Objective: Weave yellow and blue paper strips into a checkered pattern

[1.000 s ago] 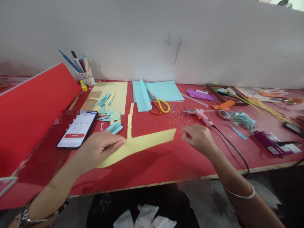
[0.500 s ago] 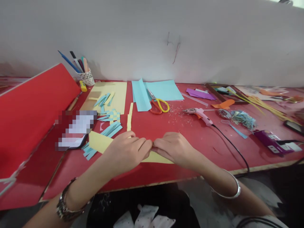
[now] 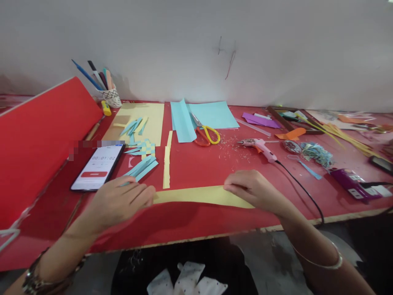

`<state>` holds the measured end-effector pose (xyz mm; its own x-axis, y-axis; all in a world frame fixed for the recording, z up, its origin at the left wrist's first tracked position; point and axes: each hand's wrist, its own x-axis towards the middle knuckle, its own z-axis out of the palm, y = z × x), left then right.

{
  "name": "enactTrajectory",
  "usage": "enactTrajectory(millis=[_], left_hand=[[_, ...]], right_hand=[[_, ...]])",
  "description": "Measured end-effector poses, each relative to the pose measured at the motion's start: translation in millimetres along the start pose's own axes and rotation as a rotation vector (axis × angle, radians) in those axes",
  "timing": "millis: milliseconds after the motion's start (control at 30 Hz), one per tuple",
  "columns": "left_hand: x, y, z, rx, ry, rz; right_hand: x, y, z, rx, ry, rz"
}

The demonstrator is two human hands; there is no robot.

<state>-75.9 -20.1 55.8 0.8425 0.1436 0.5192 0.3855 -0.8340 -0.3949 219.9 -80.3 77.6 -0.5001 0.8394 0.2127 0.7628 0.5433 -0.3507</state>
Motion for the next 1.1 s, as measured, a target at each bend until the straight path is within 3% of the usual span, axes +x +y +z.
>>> enactTrajectory(millis=[167,367,467,567,700,800,967,1100], left_hand=[[-20.1,-6.1,-1.8,0.141,-0.033,-0.133],[7.4,12.2,-6.2,-0.049,0.141,-0.184],[27.8,22.2,1.7,-0.131,0.029,-0.228],[34.9,33.1,20.3,-0.293,-0.220,-0.241],[27.9,48.6,41.8,-0.358,-0.469,-0.348],[25.8,54.5,42.8,-0.381,-0.549,-0.389],[34.1,51.4,33.5,-0.514,-0.694,-0.393],[35.8,47.9,33.7,-0.559,-0.670,-0.416]], right_hand=[[-19.0,4.6,-15.3,-0.207,0.135,0.028],[-23.7,-13.4,-5.4,-0.559,0.332,-0.301],[-17.3,-17.4,8.1,-0.678,0.356,-0.420],[-12.6,-8.5,25.7,-0.618,0.231,-0.411],[-13.9,7.0,46.4,-0.361,-0.056,-0.102],[-14.8,9.7,51.0,-0.211,-0.144,0.061],[-2.2,6.6,45.0,-0.091,-0.209,0.105],[8.1,6.0,41.0,-0.104,-0.283,0.142]])
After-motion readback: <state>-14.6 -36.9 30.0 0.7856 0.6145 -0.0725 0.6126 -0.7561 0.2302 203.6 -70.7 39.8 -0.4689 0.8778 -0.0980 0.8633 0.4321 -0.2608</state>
